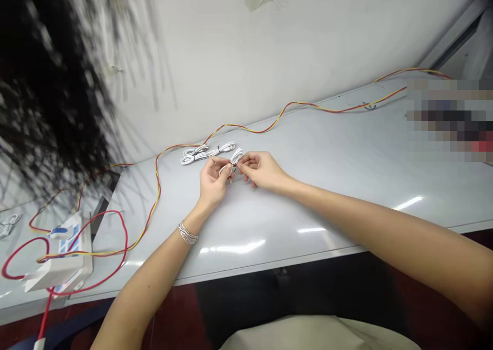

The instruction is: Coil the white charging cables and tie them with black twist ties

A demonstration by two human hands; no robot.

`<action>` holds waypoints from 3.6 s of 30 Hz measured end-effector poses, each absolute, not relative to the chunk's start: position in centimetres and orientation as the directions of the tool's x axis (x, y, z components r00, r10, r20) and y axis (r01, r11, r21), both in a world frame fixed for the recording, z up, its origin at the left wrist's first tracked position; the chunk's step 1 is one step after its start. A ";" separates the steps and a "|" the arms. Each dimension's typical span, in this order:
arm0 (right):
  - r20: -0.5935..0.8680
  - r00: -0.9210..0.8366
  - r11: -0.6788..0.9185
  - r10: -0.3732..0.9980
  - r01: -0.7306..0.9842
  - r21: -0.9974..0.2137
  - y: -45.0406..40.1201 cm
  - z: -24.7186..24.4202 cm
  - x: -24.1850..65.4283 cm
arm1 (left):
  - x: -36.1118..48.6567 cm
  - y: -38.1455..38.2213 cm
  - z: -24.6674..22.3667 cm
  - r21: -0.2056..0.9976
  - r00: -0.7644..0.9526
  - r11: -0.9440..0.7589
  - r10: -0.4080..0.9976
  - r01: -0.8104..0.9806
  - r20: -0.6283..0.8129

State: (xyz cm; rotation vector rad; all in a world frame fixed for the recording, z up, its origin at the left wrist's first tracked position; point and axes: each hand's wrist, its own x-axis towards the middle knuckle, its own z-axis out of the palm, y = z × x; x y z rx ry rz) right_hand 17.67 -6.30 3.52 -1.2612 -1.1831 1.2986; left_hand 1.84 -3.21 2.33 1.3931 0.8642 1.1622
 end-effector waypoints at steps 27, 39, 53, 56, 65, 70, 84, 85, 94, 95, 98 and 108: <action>-0.298 -0.280 -0.383 0.913 -0.330 -0.863 -6.3 4.5 18.6 | 1.4 -2.8 2.8 0.990 0.356 -0.036 0.931 -0.138 0.084; -0.289 -0.302 -0.357 0.908 -0.198 -0.913 -5.9 4.4 19.4 | 1.5 -2.8 2.7 0.991 0.385 -0.022 0.920 -0.132 0.071; 0.269 -0.169 0.300 0.948 0.198 -0.933 -5.7 2.9 19.5 | 1.8 -3.2 3.4 0.969 0.397 0.164 0.914 -0.187 -0.078; 0.392 -0.138 0.416 0.910 0.303 -0.858 -5.8 2.6 19.6 | 1.9 -3.2 3.5 0.951 0.382 0.223 0.915 -0.213 -0.129; 0.531 -0.289 0.589 0.796 0.573 -0.570 -5.7 2.9 19.8 | 2.0 -3.3 3.7 0.920 0.381 0.307 0.902 -0.243 -0.200; 0.283 -0.198 0.331 0.938 0.278 -0.902 -5.6 2.9 19.6 | 1.9 -3.1 3.1 0.955 0.366 0.190 0.925 -0.226 -0.097; -0.149 -0.204 -0.168 0.967 -0.077 -0.983 -5.8 4.2 19.3 | 1.8 -3.1 2.9 0.989 0.325 -0.085 0.938 -0.124 0.121; -0.151 -0.201 -0.167 0.968 -0.069 -0.983 -5.8 4.1 19.3 | 1.8 -3.2 2.9 0.989 0.321 -0.087 0.939 -0.119 0.121; 0.278 -0.116 0.301 0.954 0.310 -0.902 -5.9 2.8 19.2 | 2.2 -3.8 3.1 0.983 0.306 0.118 0.950 -0.140 -0.070; 0.370 -0.126 0.389 0.921 0.372 -0.843 -6.0 2.7 19.3 | 2.2 -3.8 3.3 0.968 0.321 0.184 0.939 -0.169 -0.122; 0.544 -0.248 0.578 0.802 0.552 -0.601 -5.9 2.8 19.6 | 2.2 -3.7 4.0 0.883 0.440 0.388 0.864 -0.266 -0.247; 0.558 -0.460 0.667 0.691 0.703 -0.246 -5.4 3.3 20.6 | 2.0 -3.4 4.4 0.799 0.504 0.485 0.820 -0.355 -0.273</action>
